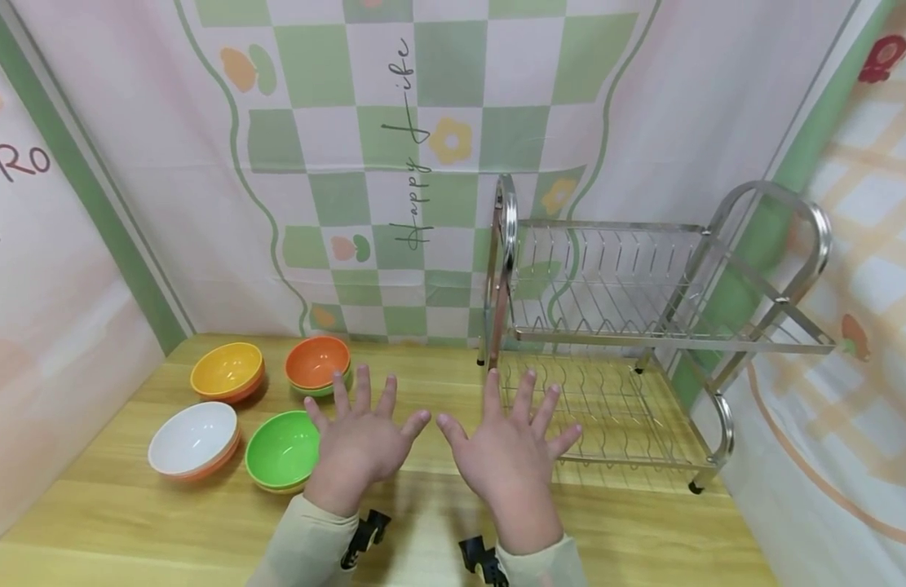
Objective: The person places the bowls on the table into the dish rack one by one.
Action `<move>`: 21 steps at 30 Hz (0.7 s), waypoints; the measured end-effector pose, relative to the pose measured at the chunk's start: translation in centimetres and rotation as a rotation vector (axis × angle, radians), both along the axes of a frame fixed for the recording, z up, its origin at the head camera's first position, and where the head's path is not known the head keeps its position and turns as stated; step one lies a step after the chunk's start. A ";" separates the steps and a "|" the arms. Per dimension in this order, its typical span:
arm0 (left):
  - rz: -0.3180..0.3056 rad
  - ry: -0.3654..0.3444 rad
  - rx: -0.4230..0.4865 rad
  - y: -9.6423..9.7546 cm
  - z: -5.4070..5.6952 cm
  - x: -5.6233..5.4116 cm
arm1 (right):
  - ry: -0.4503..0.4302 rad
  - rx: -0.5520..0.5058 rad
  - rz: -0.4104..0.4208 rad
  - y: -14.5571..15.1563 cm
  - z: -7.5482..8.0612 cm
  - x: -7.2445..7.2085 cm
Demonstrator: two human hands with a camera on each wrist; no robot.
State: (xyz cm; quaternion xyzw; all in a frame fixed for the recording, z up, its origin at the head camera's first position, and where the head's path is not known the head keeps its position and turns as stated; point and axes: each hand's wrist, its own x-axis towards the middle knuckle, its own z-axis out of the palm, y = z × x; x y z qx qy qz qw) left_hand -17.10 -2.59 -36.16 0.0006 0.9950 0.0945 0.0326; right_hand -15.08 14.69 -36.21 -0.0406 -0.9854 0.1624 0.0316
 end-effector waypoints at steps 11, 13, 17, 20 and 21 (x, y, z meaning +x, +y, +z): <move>-0.015 0.028 0.082 -1.9 0.6 -0.7 | -0.010 -0.017 -0.010 0.3 -0.1 -0.1; -0.027 0.032 0.133 -2.8 1.3 -0.8 | -0.007 -0.023 -0.014 0.4 -0.1 -0.1; -0.085 0.036 0.208 -5.0 2.7 -0.8 | 0.002 -0.026 -0.022 0.7 0.0 -0.1; -0.135 0.045 0.231 -7.2 3.8 -0.7 | -0.008 -0.029 -0.024 0.9 0.0 -0.1; -0.145 0.044 0.230 -8.0 4.2 -0.7 | -0.011 -0.028 -0.025 0.9 0.1 -0.1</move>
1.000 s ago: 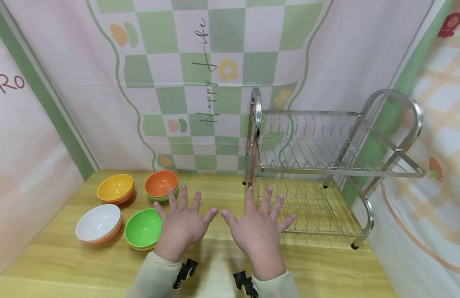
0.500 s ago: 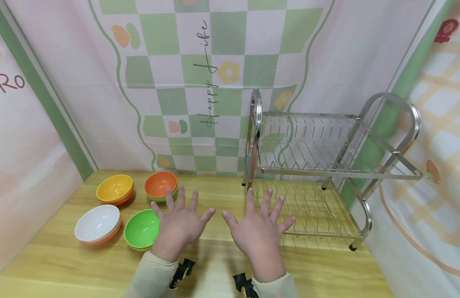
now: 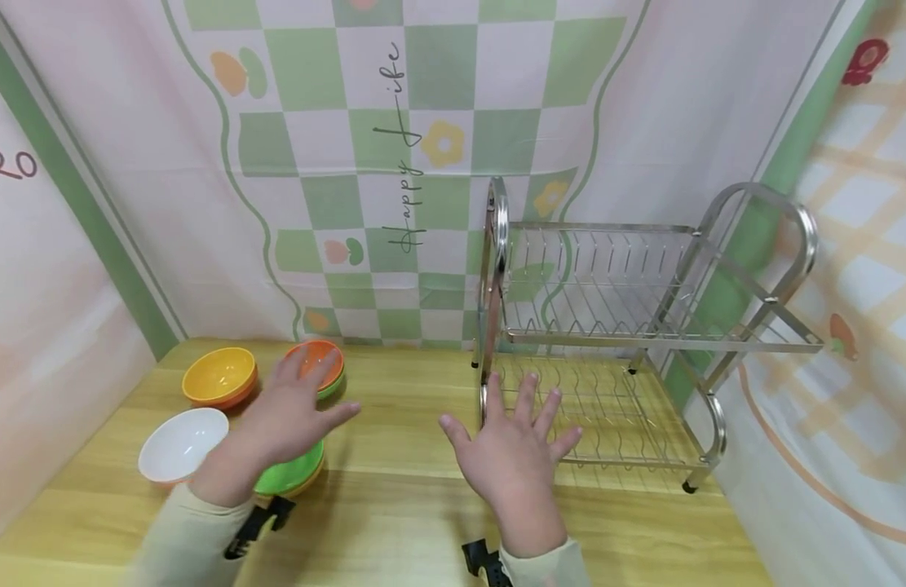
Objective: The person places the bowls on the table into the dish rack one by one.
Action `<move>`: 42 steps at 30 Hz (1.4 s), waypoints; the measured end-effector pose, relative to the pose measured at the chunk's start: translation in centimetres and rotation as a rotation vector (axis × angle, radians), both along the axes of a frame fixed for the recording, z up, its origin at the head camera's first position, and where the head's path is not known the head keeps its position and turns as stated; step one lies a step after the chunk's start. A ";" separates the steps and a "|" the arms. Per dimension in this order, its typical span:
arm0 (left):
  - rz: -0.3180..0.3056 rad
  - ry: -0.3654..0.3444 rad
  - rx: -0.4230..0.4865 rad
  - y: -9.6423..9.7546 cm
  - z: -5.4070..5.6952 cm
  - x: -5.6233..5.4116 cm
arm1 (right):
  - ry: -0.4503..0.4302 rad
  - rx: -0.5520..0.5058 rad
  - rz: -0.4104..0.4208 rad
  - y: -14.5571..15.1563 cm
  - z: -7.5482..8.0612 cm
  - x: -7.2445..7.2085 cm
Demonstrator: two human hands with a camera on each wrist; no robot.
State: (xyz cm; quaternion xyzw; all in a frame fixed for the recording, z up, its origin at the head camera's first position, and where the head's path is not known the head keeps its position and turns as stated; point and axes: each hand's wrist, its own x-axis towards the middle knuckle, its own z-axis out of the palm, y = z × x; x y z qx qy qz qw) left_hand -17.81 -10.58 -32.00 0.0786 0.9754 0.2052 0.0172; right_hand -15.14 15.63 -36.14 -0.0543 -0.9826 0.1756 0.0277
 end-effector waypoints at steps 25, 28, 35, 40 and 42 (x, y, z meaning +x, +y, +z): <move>-0.010 -0.439 0.553 -14.6 -2.4 -0.6 | -0.013 0.015 -0.006 1.3 0.6 0.2; 0.002 -0.452 0.570 -14.9 -3.2 -0.4 | -0.015 0.015 -0.005 1.3 0.6 0.2; -0.006 -0.466 0.641 -15.2 -4.5 -0.3 | -0.013 0.009 -0.006 1.5 0.6 0.3; 0.014 -0.466 0.657 -15.0 -5.3 -0.5 | -0.017 0.005 -0.007 1.5 0.6 0.4; 0.014 -0.467 0.654 -14.9 -5.6 -0.6 | -0.016 0.005 -0.007 1.5 0.6 0.4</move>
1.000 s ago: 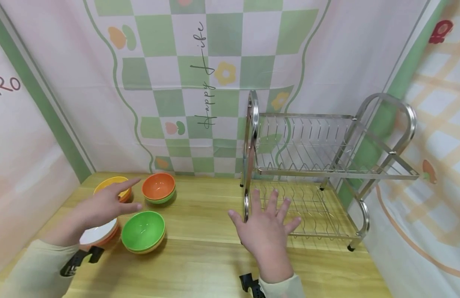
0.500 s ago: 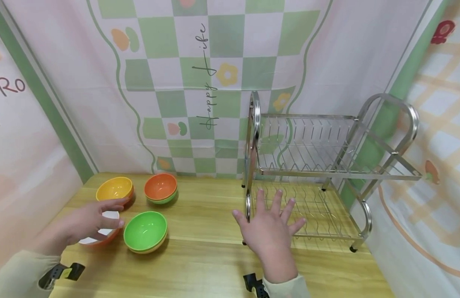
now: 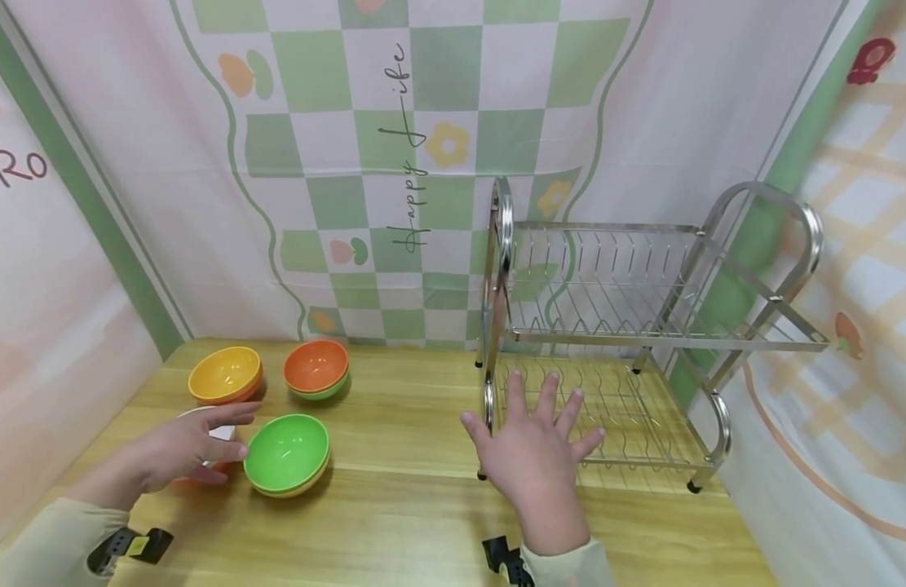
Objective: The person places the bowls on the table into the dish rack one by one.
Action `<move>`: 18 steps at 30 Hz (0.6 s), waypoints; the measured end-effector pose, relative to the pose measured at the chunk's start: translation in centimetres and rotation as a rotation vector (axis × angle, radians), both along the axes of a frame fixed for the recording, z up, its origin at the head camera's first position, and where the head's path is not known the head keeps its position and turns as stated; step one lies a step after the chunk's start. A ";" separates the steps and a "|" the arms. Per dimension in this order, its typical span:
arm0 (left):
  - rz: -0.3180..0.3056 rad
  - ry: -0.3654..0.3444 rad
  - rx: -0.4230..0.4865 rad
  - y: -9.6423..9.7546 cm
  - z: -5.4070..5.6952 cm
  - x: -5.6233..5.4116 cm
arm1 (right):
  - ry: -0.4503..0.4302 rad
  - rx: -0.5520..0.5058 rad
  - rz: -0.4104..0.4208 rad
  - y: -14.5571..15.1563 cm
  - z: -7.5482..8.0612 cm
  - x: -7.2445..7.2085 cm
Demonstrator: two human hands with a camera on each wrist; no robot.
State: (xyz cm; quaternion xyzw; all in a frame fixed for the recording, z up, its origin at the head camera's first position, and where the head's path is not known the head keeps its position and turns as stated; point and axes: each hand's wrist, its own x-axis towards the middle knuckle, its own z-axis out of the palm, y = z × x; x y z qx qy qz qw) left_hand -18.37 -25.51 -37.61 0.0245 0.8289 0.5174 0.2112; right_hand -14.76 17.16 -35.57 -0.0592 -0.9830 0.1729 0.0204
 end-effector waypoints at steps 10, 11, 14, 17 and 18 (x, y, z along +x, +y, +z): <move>-0.017 0.014 -0.011 0.8 -1.0 -0.2 | -0.002 -0.008 -0.003 0.3 -0.2 -0.1; -0.015 0.017 -0.016 0.9 -1.0 -0.2 | -0.003 -0.010 -0.002 0.3 -0.2 -0.1; 0.000 0.032 -0.040 1.3 -1.2 -0.1 | -0.012 -0.019 0.001 0.4 -0.3 -0.1; 0.018 0.048 -0.063 1.6 -1.5 -0.2 | -0.021 -0.021 0.004 0.4 -0.4 -0.1; 0.023 0.052 -0.068 1.6 -1.6 -0.3 | -0.024 -0.024 0.004 0.4 -0.4 -0.1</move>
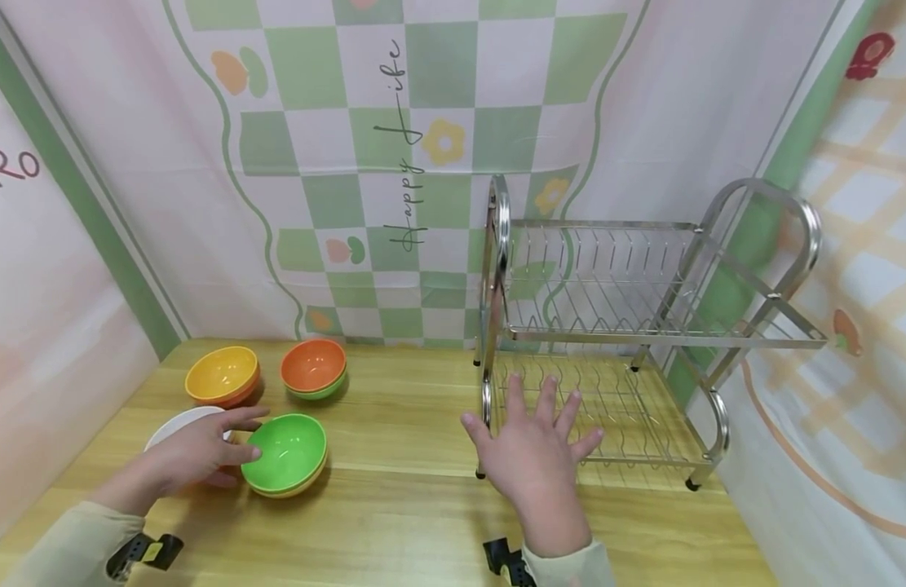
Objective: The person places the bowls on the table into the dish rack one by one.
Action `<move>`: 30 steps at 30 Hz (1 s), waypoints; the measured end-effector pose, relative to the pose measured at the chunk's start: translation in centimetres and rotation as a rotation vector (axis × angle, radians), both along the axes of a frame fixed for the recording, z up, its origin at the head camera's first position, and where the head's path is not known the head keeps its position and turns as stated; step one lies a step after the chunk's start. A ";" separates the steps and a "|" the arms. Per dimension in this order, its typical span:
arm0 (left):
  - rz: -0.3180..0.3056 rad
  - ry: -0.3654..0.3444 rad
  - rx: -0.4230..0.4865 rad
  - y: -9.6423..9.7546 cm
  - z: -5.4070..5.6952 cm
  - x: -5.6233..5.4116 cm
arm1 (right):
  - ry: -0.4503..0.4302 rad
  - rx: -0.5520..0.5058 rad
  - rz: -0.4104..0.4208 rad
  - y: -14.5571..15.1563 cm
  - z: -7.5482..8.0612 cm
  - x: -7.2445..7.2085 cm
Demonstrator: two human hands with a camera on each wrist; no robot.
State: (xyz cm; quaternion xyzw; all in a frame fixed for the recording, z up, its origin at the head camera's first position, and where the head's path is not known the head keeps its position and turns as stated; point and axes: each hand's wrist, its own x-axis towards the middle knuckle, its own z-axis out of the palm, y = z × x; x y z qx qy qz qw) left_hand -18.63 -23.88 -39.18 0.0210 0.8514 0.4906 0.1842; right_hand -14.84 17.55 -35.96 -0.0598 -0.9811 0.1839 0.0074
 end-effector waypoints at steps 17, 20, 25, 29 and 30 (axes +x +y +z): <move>0.026 0.172 -0.237 0.9 -0.8 -0.2 | 0.001 -0.005 0.001 0.0 0.0 0.0; 0.021 0.193 -0.302 1.1 -0.9 -0.5 | 0.007 -0.004 0.004 0.0 0.0 0.0; 0.014 0.207 -0.348 1.1 -1.1 -0.9 | 0.020 -0.005 0.013 0.1 -0.1 0.0; 0.018 0.207 -0.357 1.2 -1.3 -1.2 | 0.023 -0.010 0.014 0.1 -0.2 0.0; 0.019 0.207 -0.358 1.2 -1.3 -1.3 | 0.023 -0.012 0.014 0.1 -0.2 -0.1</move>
